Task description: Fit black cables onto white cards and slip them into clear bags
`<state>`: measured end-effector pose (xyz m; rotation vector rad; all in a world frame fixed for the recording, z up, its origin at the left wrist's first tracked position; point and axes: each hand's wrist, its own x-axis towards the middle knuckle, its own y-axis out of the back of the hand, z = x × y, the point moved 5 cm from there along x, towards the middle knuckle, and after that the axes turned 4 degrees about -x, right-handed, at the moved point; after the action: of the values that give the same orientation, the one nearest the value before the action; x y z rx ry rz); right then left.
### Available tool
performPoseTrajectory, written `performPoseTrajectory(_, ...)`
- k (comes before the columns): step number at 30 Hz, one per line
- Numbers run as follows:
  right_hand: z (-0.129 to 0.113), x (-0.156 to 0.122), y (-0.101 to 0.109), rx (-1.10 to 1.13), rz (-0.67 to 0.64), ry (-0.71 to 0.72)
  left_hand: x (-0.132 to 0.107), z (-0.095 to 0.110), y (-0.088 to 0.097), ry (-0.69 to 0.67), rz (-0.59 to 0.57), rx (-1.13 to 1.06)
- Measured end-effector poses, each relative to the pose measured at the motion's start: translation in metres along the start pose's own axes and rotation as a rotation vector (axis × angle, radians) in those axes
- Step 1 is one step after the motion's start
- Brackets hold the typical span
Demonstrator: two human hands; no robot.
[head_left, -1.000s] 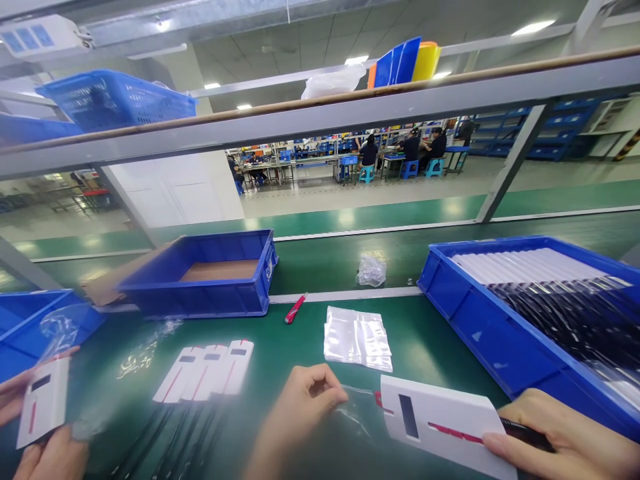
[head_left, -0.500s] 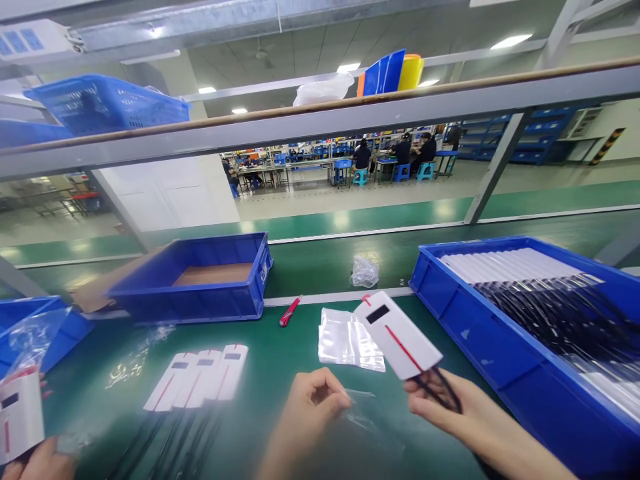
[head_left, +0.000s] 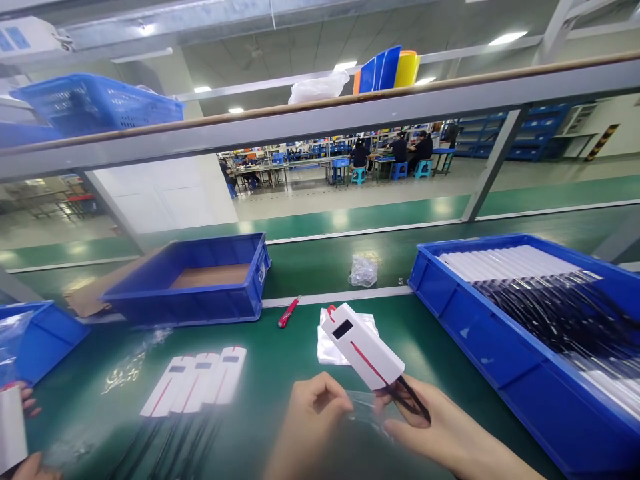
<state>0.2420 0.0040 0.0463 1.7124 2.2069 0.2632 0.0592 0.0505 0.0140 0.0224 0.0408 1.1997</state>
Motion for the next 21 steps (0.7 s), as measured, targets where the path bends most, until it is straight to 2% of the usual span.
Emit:
performPoseTrajectory(5, -0.002, 0.007, -0.001, 0.004, -0.007, 0.045, 0.0, -0.004, -0.007, 0.033, -0.046, 0.029)
performPoseTrajectory(8, -0.008, 0.009, 0.005, -0.055, 0.039, 0.039, -0.001, -0.005, -0.01, 0.066, -0.069, 0.049)
performPoseTrajectory(15, -0.018, 0.01, -0.002, -0.039, -0.033, 0.114, 0.002, 0.013, -0.015, -0.016, -0.059, 0.012)
performPoseTrajectory(19, -0.012, 0.011, 0.0, -0.004, -0.01, 0.054, 0.005, 0.006, -0.017, 0.027, -0.033, -0.077)
performPoseTrajectory(21, -0.012, 0.008, 0.01, -0.087, 0.028, 0.047, 0.006, 0.001, -0.016, 0.037, -0.028, -0.124)
